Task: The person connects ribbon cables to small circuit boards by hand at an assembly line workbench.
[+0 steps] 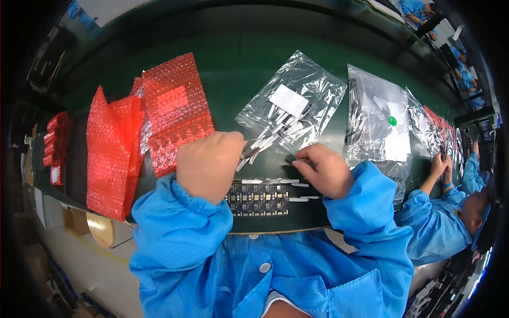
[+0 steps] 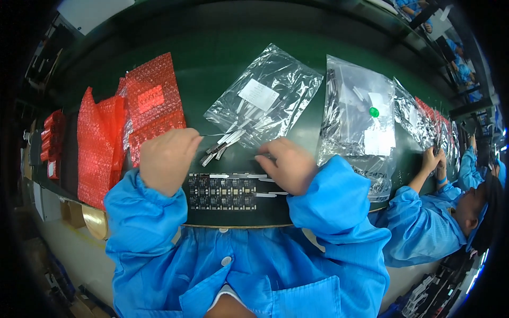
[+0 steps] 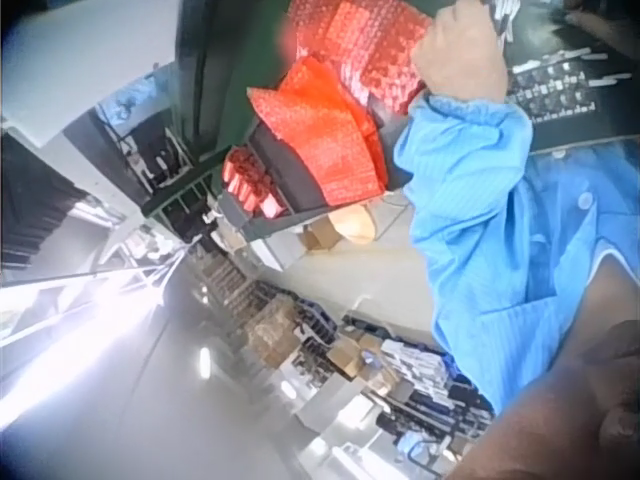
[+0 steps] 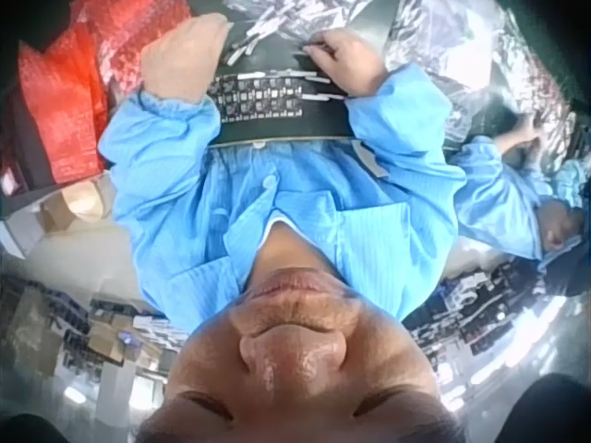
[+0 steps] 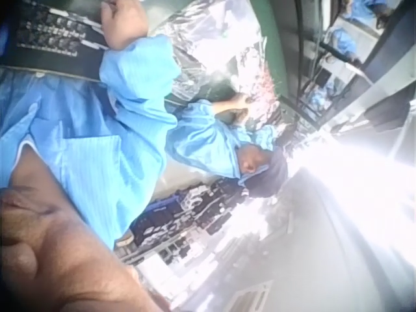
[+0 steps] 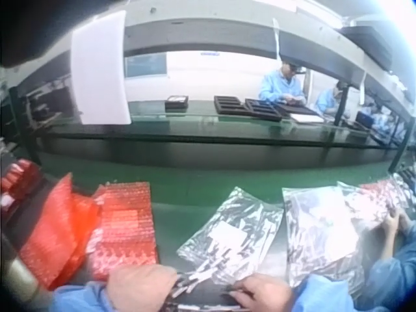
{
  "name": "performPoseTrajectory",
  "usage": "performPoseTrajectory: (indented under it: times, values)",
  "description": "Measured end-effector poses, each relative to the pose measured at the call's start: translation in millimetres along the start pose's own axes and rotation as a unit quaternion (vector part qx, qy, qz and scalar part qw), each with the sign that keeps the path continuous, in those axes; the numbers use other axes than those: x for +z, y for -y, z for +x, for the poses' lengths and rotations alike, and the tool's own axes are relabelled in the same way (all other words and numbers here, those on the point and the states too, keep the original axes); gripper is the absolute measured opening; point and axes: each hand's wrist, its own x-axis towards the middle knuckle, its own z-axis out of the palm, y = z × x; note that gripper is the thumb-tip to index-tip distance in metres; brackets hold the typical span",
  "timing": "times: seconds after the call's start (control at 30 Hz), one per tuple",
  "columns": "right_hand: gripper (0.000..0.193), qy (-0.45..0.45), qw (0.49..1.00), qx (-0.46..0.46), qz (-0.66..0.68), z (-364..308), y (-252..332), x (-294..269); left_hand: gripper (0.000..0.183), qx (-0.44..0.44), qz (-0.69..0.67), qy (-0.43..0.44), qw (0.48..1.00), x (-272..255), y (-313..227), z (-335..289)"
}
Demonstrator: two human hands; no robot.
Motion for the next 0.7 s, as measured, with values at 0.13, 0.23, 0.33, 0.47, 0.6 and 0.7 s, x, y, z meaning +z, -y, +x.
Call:
performPoseTrajectory:
  times: [0.13, 0.23, 0.33, 0.47, 0.6, 0.7]
  values:
    - [0.017, -0.004, 0.999, -0.017, -0.032, -1.2, -10.0, 5.3, 0.008, -0.057, -0.113, -0.065, 0.990, 5.9, 7.2, -9.5]
    - [0.018, -0.010, 0.999, -0.028, -0.030, -1.1, -9.3, 8.1, 0.007, -0.115, -0.160, 0.012, 0.980, 7.2, 7.4, -21.8]
    - [0.019, 0.000, 1.000, -0.005, -0.003, -2.8, -7.7, 7.3, 0.011, -0.268, -0.297, 0.084, 0.913, -1.2, 9.3, -29.6]
    - [0.019, -0.006, 1.000, 0.005, 0.010, -7.1, -4.0, -6.9, 0.016, -0.313, -0.416, 0.046, 0.853, -9.1, 14.1, -44.5]
    - [0.020, 0.030, 0.999, 0.001, 0.033, -7.9, 20.7, -30.2, 0.020, -0.355, -0.444, 0.076, 0.819, -27.2, 5.0, -49.3]
    - [0.020, -0.023, 0.989, -0.141, 0.042, -5.0, 46.8, -36.9, 0.017, -0.312, -0.427, 0.044, 0.848, -28.0, 2.4, -59.9]
